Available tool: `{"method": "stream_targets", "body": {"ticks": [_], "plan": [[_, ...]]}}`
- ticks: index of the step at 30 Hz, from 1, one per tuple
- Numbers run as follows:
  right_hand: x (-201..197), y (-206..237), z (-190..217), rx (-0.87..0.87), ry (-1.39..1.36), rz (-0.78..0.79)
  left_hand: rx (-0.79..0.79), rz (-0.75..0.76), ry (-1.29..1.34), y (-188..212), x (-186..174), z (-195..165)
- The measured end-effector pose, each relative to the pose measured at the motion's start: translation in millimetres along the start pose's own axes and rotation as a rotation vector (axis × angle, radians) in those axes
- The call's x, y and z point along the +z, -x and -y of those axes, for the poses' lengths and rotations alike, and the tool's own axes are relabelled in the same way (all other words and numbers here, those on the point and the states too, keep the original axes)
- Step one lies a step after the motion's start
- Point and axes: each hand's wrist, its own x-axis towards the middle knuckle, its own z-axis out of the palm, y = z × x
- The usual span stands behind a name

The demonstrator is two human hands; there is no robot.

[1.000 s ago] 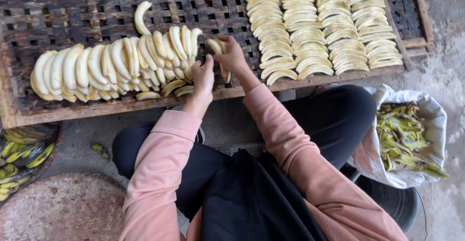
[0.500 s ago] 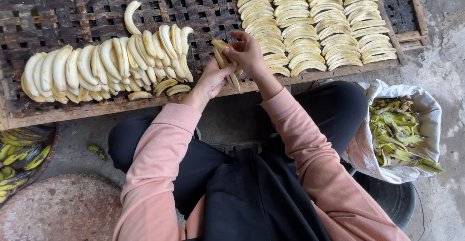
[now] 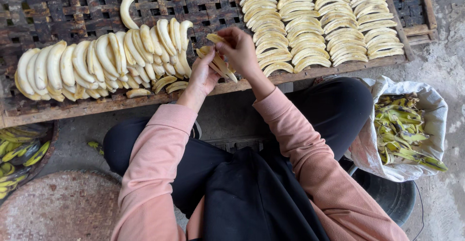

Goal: The person sits on the ground in front of a woven bamboo drying rack and places peeled banana halves one at a time onto the rack, arranging them in neat curved rows alongside already laid-out pieces. They pick each piece from a pile at the left of the rack and set it into an open row on the right.

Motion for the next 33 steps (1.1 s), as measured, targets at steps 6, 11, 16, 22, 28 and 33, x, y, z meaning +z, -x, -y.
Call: {"method": "stream_targets", "body": {"ticks": [6, 11, 16, 22, 28, 33], "plan": [[-52, 4, -2, 0.321, 0.086, 0.251, 0.199, -0.217, -0.081, -12, -6, -33], [-47, 19, -29, 0.063, 0.166, 0.535, 0.35, -0.055, -0.425, -2, 8, -47], [-36, 25, -49, 0.111, 0.42, 0.43, 0.164, -0.076, -0.41, 4, 22, -41], [-54, 28, -53, -0.205, 0.7, 0.371, 0.138, 0.017, -0.706, 1, 19, -37], [-69, 21, -47, -0.005, 0.653, 0.45, 0.137, 0.052, -0.864, -3, 15, -28], [-55, 20, -41, 0.038, 0.78, 0.478, 0.144, 0.059, -0.846, -8, 16, -23]]}}
